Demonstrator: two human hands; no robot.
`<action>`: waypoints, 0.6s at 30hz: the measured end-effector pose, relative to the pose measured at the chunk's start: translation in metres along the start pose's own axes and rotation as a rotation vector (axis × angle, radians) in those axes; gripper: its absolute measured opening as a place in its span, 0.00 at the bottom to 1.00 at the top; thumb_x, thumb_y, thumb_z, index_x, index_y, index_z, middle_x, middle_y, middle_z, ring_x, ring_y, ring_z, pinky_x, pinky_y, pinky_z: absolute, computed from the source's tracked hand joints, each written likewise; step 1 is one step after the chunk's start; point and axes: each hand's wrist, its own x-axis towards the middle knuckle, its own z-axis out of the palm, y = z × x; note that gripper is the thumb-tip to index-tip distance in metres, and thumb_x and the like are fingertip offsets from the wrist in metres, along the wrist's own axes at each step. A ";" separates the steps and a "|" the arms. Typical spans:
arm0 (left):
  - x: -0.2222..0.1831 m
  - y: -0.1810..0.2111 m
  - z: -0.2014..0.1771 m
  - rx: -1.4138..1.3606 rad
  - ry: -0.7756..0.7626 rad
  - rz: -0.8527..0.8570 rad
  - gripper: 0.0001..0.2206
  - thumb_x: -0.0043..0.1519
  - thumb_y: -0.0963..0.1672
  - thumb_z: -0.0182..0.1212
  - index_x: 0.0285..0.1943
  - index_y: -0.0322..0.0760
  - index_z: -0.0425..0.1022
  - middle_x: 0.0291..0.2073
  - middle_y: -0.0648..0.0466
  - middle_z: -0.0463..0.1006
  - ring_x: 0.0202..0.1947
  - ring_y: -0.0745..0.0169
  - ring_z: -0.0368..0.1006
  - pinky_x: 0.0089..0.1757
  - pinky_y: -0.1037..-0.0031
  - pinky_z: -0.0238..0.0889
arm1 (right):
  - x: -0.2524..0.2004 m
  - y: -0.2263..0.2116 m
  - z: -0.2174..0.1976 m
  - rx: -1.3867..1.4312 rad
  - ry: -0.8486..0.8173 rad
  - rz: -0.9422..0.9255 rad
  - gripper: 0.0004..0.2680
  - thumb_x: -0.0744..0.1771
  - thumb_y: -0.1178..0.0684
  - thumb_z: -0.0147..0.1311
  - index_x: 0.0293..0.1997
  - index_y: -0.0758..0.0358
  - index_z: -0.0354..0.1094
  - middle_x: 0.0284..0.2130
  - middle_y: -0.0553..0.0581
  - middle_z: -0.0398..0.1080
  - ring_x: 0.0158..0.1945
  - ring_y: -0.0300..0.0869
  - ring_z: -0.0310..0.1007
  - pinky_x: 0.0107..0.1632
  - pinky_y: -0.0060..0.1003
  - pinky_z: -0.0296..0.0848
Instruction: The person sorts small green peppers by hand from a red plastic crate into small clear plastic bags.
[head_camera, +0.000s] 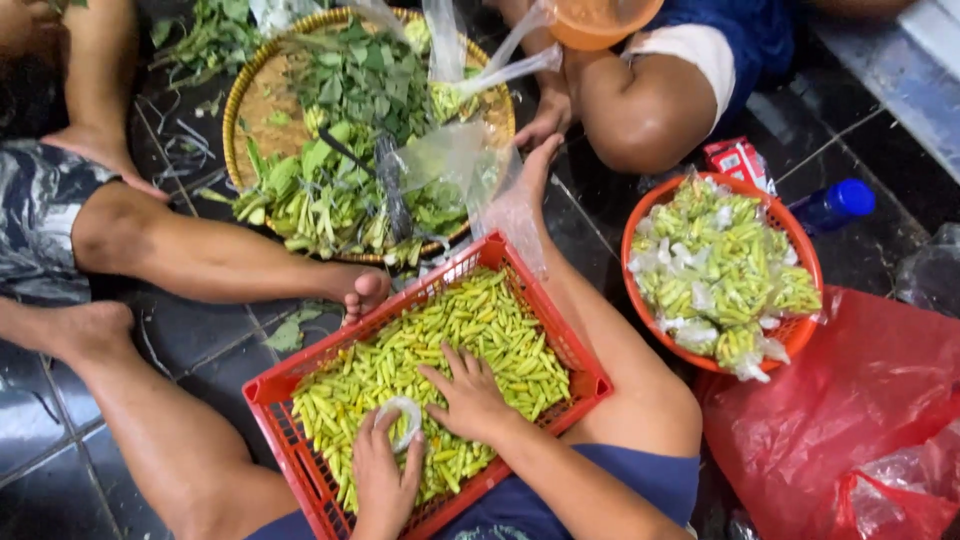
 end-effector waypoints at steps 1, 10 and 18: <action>0.001 -0.005 0.006 0.003 0.016 0.008 0.27 0.60 0.52 0.60 0.65 0.38 0.65 0.65 0.37 0.63 0.64 0.37 0.63 0.58 0.49 0.58 | -0.004 -0.006 -0.013 0.023 -0.065 0.037 0.25 0.70 0.40 0.42 0.78 0.44 0.39 0.77 0.64 0.22 0.77 0.64 0.20 0.74 0.63 0.24; 0.002 -0.048 0.051 -0.003 0.122 0.006 0.28 0.56 0.53 0.64 0.63 0.40 0.69 0.62 0.38 0.68 0.63 0.38 0.68 0.56 0.51 0.65 | 0.003 0.005 0.002 0.044 0.016 -0.013 0.24 0.70 0.41 0.45 0.77 0.48 0.45 0.76 0.67 0.27 0.76 0.65 0.26 0.71 0.63 0.32; 0.015 -0.060 0.077 -0.114 0.417 0.086 0.27 0.47 0.50 0.70 0.56 0.37 0.74 0.56 0.39 0.74 0.58 0.40 0.73 0.56 0.54 0.69 | 0.000 0.003 -0.007 0.046 -0.005 -0.020 0.24 0.70 0.39 0.45 0.76 0.46 0.46 0.76 0.65 0.28 0.75 0.63 0.27 0.71 0.63 0.35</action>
